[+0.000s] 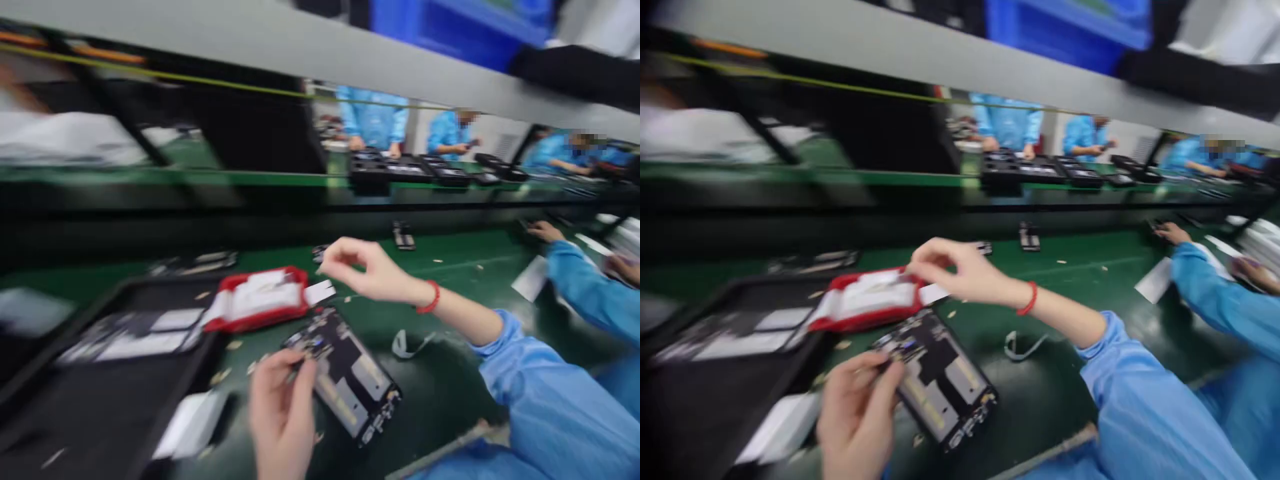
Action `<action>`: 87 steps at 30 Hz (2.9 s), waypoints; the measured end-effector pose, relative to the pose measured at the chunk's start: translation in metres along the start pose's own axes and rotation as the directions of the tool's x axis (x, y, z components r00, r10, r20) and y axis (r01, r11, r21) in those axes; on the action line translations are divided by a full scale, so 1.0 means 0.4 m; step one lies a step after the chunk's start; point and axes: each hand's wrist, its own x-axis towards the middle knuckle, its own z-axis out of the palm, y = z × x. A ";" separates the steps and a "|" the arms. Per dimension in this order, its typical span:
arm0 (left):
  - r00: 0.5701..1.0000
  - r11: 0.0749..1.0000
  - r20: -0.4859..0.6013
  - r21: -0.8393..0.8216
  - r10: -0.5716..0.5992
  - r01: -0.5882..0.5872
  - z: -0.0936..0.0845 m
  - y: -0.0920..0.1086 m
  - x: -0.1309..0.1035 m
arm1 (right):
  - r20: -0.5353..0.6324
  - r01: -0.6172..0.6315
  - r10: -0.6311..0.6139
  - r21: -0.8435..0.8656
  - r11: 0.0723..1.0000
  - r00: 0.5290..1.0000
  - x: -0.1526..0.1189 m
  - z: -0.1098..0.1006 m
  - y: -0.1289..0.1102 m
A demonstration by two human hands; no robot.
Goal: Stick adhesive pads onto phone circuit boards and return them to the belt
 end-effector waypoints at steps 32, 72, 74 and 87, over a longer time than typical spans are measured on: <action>0.931 0.939 -0.174 0.190 0.319 -0.287 0.074 0.079 -0.027 | -0.149 -0.045 0.070 0.164 0.985 0.986 -0.192 0.084 -0.064; 0.864 0.920 -0.344 0.268 0.369 -0.286 0.117 0.116 -0.013 | -0.275 -0.027 0.121 0.323 0.946 0.954 -0.207 0.118 -0.090; 0.866 0.914 -0.329 0.284 0.376 -0.289 0.117 0.118 -0.013 | -0.284 -0.019 0.117 0.326 0.945 0.952 -0.209 0.118 -0.091; 0.929 0.982 -0.318 0.056 0.189 -0.181 0.106 0.092 0.007 | -0.114 -0.195 0.315 0.578 0.792 0.942 -0.215 0.124 -0.041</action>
